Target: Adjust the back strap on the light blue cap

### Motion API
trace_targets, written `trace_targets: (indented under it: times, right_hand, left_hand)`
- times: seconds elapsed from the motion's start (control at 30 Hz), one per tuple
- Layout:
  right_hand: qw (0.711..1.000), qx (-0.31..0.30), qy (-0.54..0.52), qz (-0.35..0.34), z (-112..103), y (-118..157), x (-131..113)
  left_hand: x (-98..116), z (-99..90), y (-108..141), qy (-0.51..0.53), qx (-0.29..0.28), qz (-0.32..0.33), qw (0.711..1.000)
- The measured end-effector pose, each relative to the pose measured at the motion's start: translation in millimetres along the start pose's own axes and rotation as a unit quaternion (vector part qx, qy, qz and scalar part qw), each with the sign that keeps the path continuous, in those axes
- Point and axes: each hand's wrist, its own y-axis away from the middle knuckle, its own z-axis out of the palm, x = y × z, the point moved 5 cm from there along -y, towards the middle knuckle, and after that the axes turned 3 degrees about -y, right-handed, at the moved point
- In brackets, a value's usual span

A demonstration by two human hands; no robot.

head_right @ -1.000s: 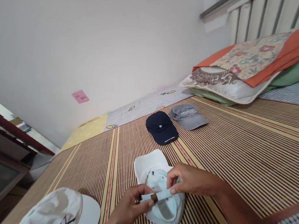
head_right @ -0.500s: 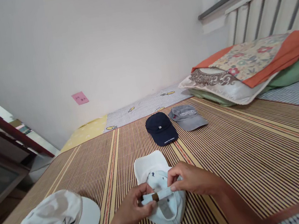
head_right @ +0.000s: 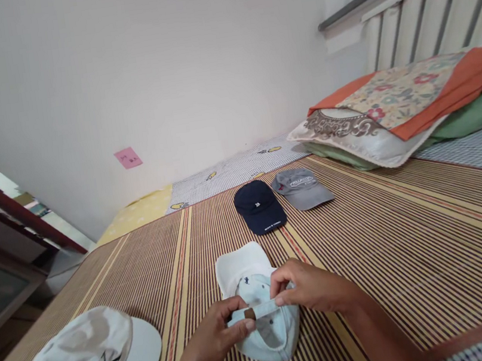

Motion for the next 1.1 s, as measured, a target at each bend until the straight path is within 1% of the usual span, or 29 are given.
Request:
trace_targets:
  times: [0.1,0.3,0.57,0.77,0.83,0.97,1.03,1.1]
  right_hand:
    - [1.000,-0.003,-0.002,-0.004,0.2,-1.2,1.5]
    - [1.000,-0.002,-0.010,-0.018,-0.3,0.6,3.7]
    - [1.000,-0.002,-0.016,-0.014,0.0,-1.5,4.3]
    - [1.000,0.007,0.007,-0.012,-3.7,-0.7,9.1]
    - [1.000,0.011,0.019,-0.016,-3.6,-0.2,6.8]
    - [0.999,0.040,0.029,-0.019,3.1,1.2,-5.8]
    - [0.999,0.035,0.016,-0.012,11.5,0.6,-12.2]
    - [1.000,0.025,0.012,-0.009,20.9,-1.8,-17.1]
  left_hand:
    - [0.8,1.6,0.8,0.013,-0.016,0.016,1.000]
    - [-8.1,3.2,-1.2,0.047,-0.018,-0.004,0.999]
    - [-5.5,4.0,-1.1,0.036,-0.020,0.004,0.999]
    - [-7.8,1.2,-1.7,0.076,-0.003,-0.028,0.997]
    - [-7.2,-0.9,-1.3,0.071,0.003,-0.023,0.997]
    - [-7.3,-1.2,-1.0,0.072,0.000,-0.015,0.997]
    - [-7.5,-0.6,-1.1,0.075,-0.002,-0.010,0.997]
    - [-6.2,-0.8,-0.9,0.057,-0.002,0.006,0.998]
